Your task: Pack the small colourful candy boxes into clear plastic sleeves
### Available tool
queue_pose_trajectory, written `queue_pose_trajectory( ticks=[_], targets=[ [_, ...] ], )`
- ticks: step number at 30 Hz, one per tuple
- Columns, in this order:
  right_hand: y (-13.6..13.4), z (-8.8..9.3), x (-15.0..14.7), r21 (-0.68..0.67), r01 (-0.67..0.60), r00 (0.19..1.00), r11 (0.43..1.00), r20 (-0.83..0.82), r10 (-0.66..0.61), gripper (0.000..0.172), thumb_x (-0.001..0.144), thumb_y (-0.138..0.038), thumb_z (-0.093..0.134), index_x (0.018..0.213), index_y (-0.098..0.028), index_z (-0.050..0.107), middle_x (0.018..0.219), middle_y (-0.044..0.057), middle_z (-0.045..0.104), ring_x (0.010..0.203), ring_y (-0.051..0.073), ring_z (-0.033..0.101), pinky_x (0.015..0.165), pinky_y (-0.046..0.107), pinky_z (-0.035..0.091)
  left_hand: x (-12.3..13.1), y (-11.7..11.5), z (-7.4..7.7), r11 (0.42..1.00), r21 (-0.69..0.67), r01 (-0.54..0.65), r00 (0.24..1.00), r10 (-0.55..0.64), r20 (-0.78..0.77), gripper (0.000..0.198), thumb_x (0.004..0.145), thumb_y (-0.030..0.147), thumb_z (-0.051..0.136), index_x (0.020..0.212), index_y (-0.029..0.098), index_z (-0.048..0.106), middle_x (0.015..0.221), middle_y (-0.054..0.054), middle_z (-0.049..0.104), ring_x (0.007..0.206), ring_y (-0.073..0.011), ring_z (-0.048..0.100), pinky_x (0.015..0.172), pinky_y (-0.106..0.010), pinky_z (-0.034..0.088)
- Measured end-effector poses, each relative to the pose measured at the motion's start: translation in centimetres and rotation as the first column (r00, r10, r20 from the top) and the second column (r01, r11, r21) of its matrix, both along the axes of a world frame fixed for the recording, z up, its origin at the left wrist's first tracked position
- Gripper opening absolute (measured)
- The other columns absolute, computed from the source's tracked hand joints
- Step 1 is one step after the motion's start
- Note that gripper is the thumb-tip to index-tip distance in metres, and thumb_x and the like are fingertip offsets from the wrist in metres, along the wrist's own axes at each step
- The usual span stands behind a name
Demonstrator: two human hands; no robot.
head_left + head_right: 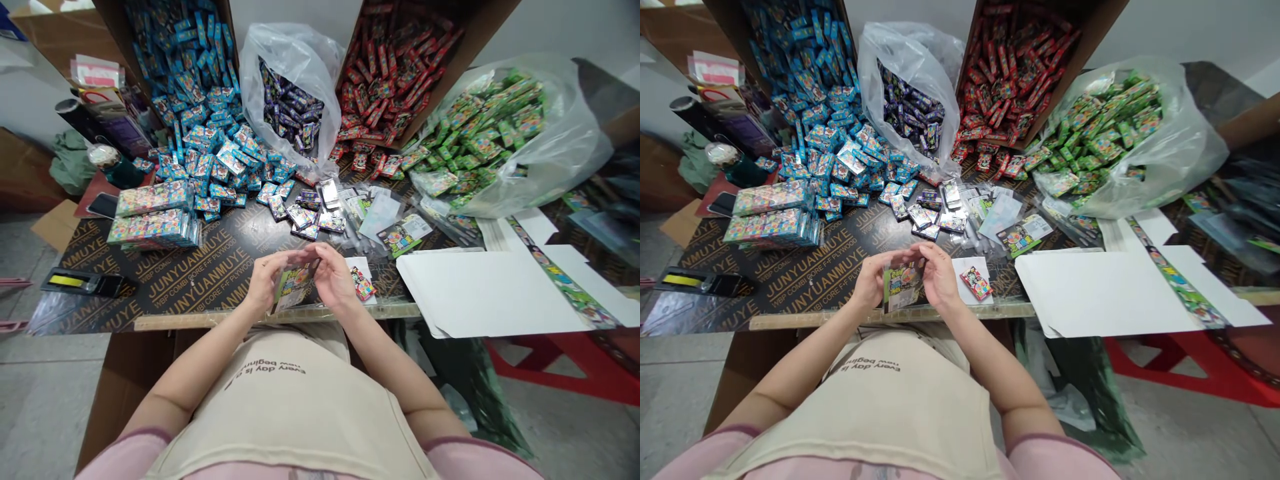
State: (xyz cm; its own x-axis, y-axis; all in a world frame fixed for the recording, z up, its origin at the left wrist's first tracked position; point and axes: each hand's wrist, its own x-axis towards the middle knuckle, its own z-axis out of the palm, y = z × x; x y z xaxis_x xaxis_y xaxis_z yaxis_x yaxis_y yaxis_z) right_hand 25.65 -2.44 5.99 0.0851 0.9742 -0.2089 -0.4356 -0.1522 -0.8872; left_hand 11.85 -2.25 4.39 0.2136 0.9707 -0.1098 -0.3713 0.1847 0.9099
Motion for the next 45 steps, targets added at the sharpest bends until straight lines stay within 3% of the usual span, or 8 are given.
queue_pose_trajectory(
  ticks=[11,16,19,25,30,33,38,45],
  targets=[
    [0.0,-1.1,0.5,0.000,-0.092,0.995,0.996,0.028,0.092,0.010,0.065,-0.026,0.074,0.075,-0.024,0.070,0.076,-0.001,0.073,0.074,0.017,0.068,0.081,0.036,0.054,-2.5,0.8,0.9,0.983,0.162,-0.089,0.957,0.130,-0.259,0.021,0.072,0.029,0.072,0.091,0.020,0.077,0.093,-0.006,0.075,0.088,-0.0211,0.068,0.084,-0.034,0.052],
    [-0.7,-1.1,1.1,0.298,-0.061,0.901,0.953,0.428,-0.076,0.008,0.073,-0.029,0.074,0.080,-0.029,0.077,0.090,0.001,0.076,0.090,0.023,0.070,0.092,0.042,0.052,-4.3,0.6,3.1,0.811,0.569,0.134,0.850,0.201,-0.487,0.012,0.073,0.029,0.075,0.084,0.023,0.077,0.087,-0.006,0.076,0.083,-0.0193,0.069,0.080,-0.033,0.054],
    [-1.2,-0.7,1.6,0.365,-0.177,0.844,0.914,0.534,-0.050,0.011,0.076,-0.028,0.073,0.085,-0.032,0.077,0.098,0.000,0.075,0.095,0.023,0.070,0.095,0.043,0.052,-4.6,0.4,3.8,0.742,0.640,0.198,0.821,0.231,-0.522,0.010,0.071,0.028,0.078,0.080,0.024,0.077,0.083,-0.006,0.076,0.077,-0.0190,0.070,0.075,-0.033,0.056],
    [-1.1,1.0,1.7,0.215,-0.227,0.837,0.950,0.541,0.078,0.011,0.075,-0.033,0.074,0.084,-0.027,0.077,0.084,0.001,0.076,0.076,0.020,0.070,0.075,0.036,0.057,-5.0,1.3,4.1,0.926,0.356,0.129,0.826,0.098,-0.556,0.016,0.066,0.030,0.080,0.075,0.018,0.076,0.072,-0.005,0.074,0.064,-0.0175,0.068,0.063,-0.028,0.057],
    [-0.7,1.9,1.1,0.189,-0.265,0.824,0.946,0.553,0.120,0.011,0.075,-0.033,0.073,0.075,-0.022,0.075,0.068,0.001,0.072,0.058,0.015,0.064,0.059,0.029,0.054,-4.9,1.9,4.5,0.945,0.288,0.157,0.825,0.034,-0.564,0.013,0.065,0.027,0.078,0.067,0.016,0.074,0.065,-0.005,0.071,0.059,-0.0164,0.066,0.056,-0.025,0.053],
    [-0.7,1.8,1.1,0.232,-0.267,0.795,0.935,0.602,0.078,0.011,0.076,-0.032,0.071,0.075,-0.023,0.076,0.072,0.001,0.074,0.063,0.017,0.067,0.064,0.032,0.056,-5.0,1.5,4.6,0.853,0.476,0.215,0.761,0.160,-0.629,0.011,0.074,0.024,0.070,0.066,0.017,0.072,0.068,-0.005,0.071,0.064,-0.0160,0.066,0.061,-0.027,0.053],
    [-1.4,0.3,2.0,0.319,-0.343,0.733,0.883,0.680,0.039,0.013,0.082,-0.032,0.067,0.089,-0.029,0.077,0.099,0.002,0.075,0.091,0.023,0.071,0.088,0.042,0.055,-6.1,0.9,3.7,0.587,0.670,0.455,0.621,0.330,-0.711,0.008,0.080,0.022,0.063,0.078,0.020,0.070,0.088,-0.008,0.073,0.080,-0.0175,0.066,0.074,-0.032,0.054],
    [-1.5,-0.9,2.0,0.404,-0.368,0.752,0.838,0.659,0.012,0.015,0.084,-0.031,0.064,0.095,-0.033,0.075,0.108,0.002,0.073,0.102,0.022,0.067,0.096,0.045,0.050,-5.9,1.7,2.7,0.540,0.697,0.471,0.647,0.325,-0.689,0.016,0.086,0.023,0.060,0.071,0.019,0.065,0.088,-0.008,0.075,0.075,-0.0149,0.069,0.067,-0.025,0.053]
  ],
)
